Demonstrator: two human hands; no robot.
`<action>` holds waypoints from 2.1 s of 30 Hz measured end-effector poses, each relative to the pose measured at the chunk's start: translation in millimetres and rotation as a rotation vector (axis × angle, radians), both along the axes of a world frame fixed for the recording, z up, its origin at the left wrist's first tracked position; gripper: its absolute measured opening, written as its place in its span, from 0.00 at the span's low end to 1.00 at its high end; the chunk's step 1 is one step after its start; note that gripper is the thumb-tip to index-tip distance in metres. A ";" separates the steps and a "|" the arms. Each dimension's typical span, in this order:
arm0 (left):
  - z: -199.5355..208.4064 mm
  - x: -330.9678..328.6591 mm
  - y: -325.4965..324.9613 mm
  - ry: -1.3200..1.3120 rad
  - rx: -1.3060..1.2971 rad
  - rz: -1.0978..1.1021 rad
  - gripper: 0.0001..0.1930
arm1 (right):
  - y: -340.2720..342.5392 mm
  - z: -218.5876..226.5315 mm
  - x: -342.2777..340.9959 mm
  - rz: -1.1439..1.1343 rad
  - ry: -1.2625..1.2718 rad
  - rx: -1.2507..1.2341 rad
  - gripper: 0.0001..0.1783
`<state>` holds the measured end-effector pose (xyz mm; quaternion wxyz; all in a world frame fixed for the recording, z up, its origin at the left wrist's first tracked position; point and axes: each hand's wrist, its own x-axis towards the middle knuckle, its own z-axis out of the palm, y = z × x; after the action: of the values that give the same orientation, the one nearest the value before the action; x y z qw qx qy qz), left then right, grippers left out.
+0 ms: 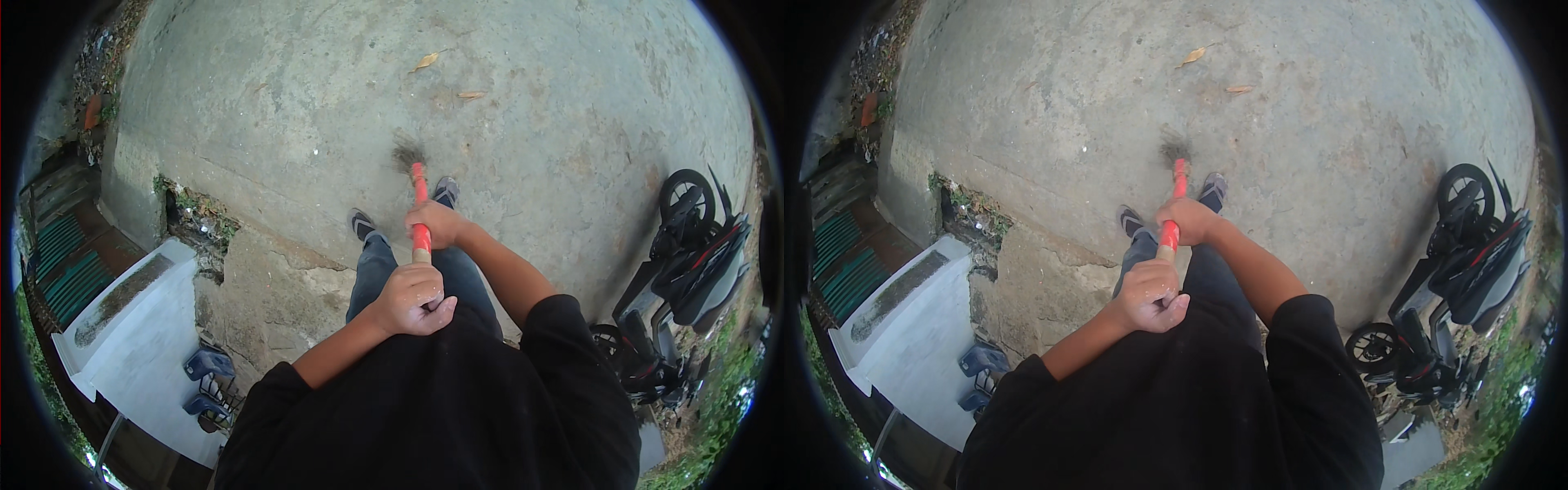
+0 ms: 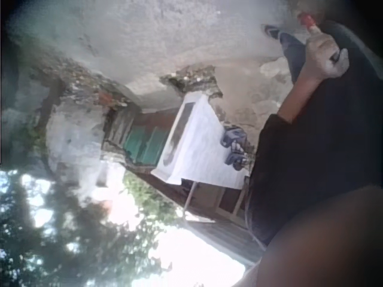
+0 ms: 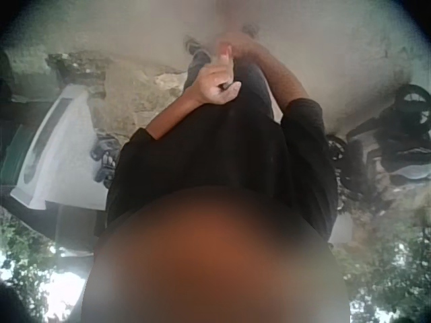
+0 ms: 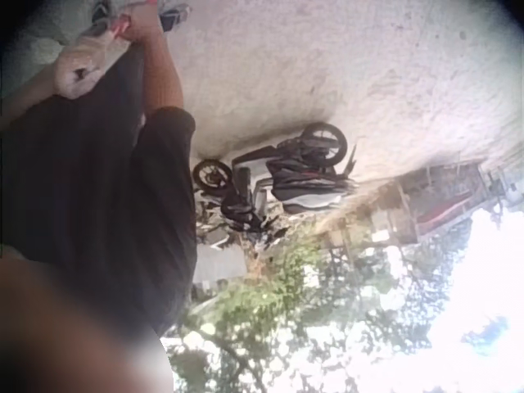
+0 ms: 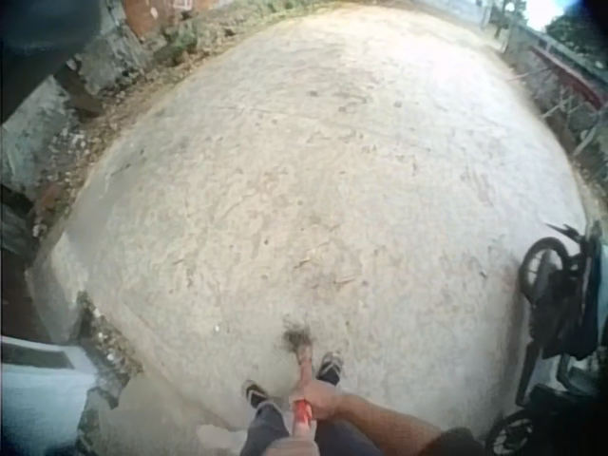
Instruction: The person is sweeping dirt and debris from an outdoor concrete and dirt area using a broom.
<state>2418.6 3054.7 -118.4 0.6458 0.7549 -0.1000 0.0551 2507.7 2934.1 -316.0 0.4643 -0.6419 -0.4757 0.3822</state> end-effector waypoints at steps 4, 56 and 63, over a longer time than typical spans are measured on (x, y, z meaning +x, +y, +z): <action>-4.1 33.7 -57.5 -0.070 -0.048 -0.067 0.19 | -85.8 23.9 37.5 -0.126 -0.160 -0.147 0.12; 53.8 355.0 -38.8 -0.211 -0.380 0.399 0.17 | -57.4 77.0 375.1 -0.206 -0.126 -0.044 0.15; 15.9 408.6 -105.3 -0.196 0.205 0.200 0.17 | -22.1 14.2 392.6 -0.186 0.173 0.360 0.14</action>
<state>2827.1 2949.4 -102.5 0.5440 0.8140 -0.0920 0.1819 2900.3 2911.9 -301.8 0.6438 -0.5547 -0.4332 0.3003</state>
